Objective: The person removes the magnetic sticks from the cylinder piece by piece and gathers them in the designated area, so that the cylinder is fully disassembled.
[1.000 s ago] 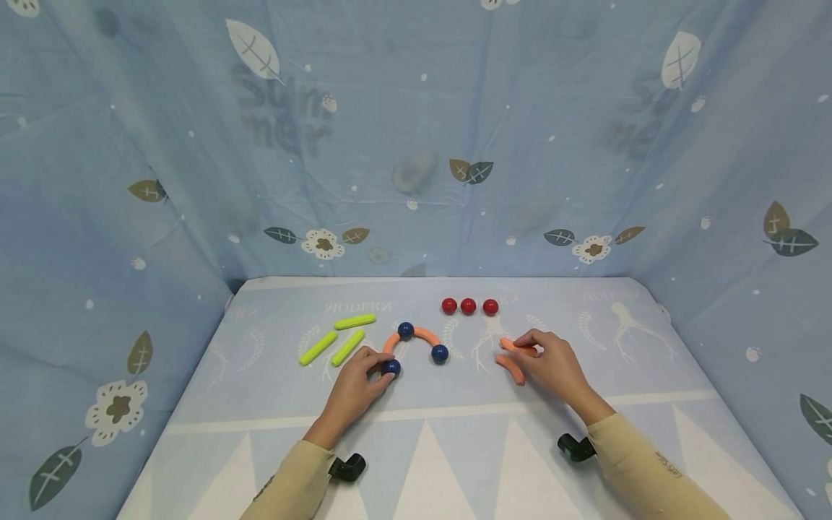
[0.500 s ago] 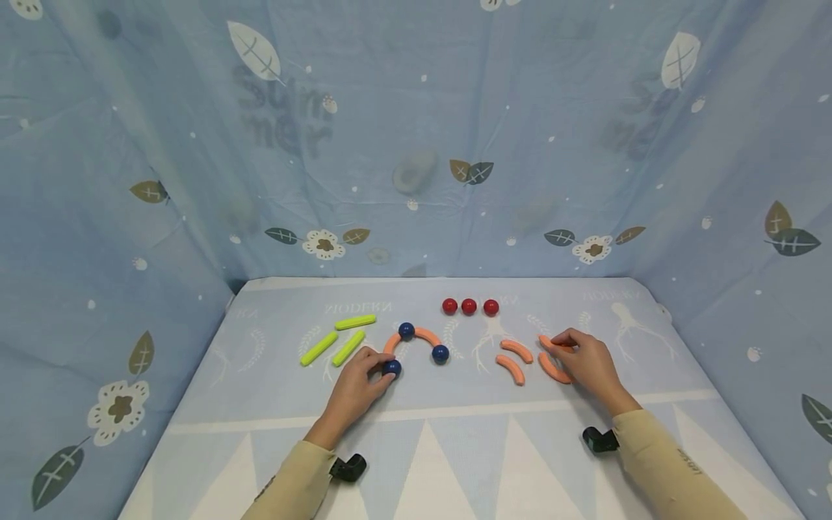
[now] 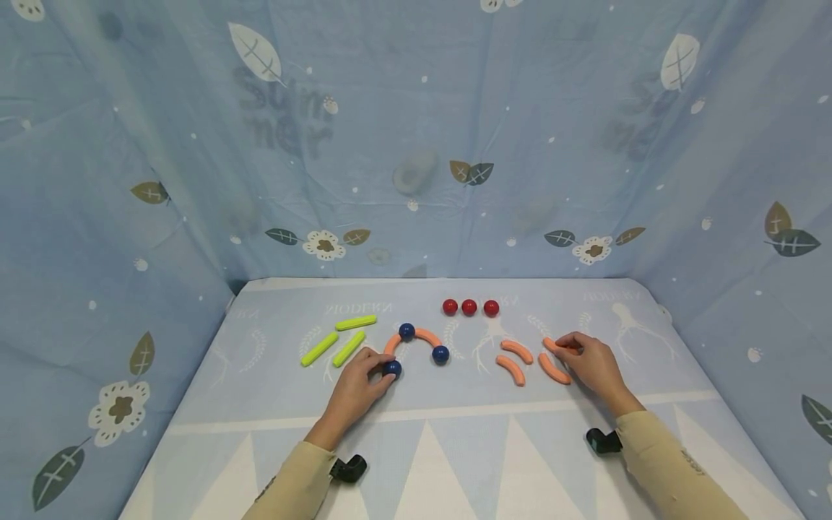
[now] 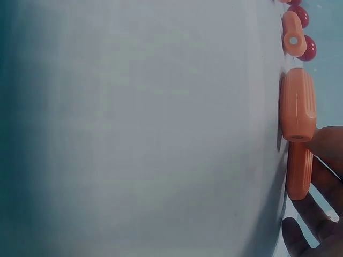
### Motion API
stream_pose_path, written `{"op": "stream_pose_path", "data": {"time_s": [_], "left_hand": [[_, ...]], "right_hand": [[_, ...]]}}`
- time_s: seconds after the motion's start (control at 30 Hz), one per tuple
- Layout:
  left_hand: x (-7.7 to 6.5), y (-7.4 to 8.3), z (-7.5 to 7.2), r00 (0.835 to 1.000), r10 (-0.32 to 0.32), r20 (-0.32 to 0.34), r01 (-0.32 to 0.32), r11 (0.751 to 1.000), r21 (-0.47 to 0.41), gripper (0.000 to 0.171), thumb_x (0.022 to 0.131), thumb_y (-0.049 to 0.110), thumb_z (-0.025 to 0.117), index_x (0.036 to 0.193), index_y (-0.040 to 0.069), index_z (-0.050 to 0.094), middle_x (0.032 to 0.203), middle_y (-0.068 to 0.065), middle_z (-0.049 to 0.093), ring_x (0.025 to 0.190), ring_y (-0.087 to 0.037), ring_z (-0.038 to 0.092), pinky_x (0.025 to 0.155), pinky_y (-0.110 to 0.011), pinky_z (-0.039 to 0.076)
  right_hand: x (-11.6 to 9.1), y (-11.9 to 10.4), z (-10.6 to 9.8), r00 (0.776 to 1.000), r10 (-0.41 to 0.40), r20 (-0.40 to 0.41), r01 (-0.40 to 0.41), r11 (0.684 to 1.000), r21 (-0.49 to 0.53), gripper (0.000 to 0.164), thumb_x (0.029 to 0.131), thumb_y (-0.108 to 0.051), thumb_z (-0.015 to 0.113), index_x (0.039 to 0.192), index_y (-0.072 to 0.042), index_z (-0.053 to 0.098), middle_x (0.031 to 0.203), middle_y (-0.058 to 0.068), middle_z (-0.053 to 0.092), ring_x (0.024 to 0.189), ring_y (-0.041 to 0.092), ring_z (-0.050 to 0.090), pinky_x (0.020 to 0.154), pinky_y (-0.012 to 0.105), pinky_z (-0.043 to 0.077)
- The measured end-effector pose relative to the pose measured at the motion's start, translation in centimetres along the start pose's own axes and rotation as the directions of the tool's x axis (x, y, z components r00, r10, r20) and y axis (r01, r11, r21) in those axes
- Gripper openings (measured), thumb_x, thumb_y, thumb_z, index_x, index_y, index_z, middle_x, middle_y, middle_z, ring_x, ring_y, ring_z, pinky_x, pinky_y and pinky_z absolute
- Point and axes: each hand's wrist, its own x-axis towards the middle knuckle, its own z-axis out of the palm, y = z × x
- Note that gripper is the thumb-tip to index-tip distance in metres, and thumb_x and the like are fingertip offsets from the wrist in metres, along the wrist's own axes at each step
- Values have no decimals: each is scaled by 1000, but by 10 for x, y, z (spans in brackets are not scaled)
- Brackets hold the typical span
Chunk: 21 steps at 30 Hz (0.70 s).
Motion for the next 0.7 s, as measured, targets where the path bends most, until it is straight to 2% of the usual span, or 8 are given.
{"op": "stream_pose_path", "data": {"time_s": [0.3, 0.53, 0.7], "left_hand": [[1, -1, 2, 1000, 4, 1, -4, 1000, 15, 32, 89, 16, 81, 120, 13, 74, 97, 3, 58, 85, -13, 57, 76, -30, 51], [1, -2, 1, 1000, 0, -7, 0, 1000, 6, 33, 88, 15, 82, 120, 9, 74, 98, 5, 58, 90, -10, 61, 81, -34, 54], [1, -1, 0, 1000, 3, -8, -3, 1000, 8, 33, 88, 16, 82, 120, 11, 74, 98, 5, 57, 90, -10, 61, 82, -34, 54]], "right_hand": [[-1, 2, 1, 1000, 22, 8, -22, 1000, 15, 28, 96, -25, 73, 116, -5, 71, 112, 17, 70, 102, 36, 64, 85, 52, 53], [-1, 0, 1, 1000, -4, -9, 5, 1000, 20, 32, 96, -23, 73, 121, -3, 70, 121, 23, 67, 107, 41, 63, 86, 56, 53], [-4, -10, 2, 997, -49, -60, 50, 999, 20, 32, 95, -21, 75, 121, -2, 71, 125, 26, 64, 113, 45, 60, 90, 60, 51]]}}
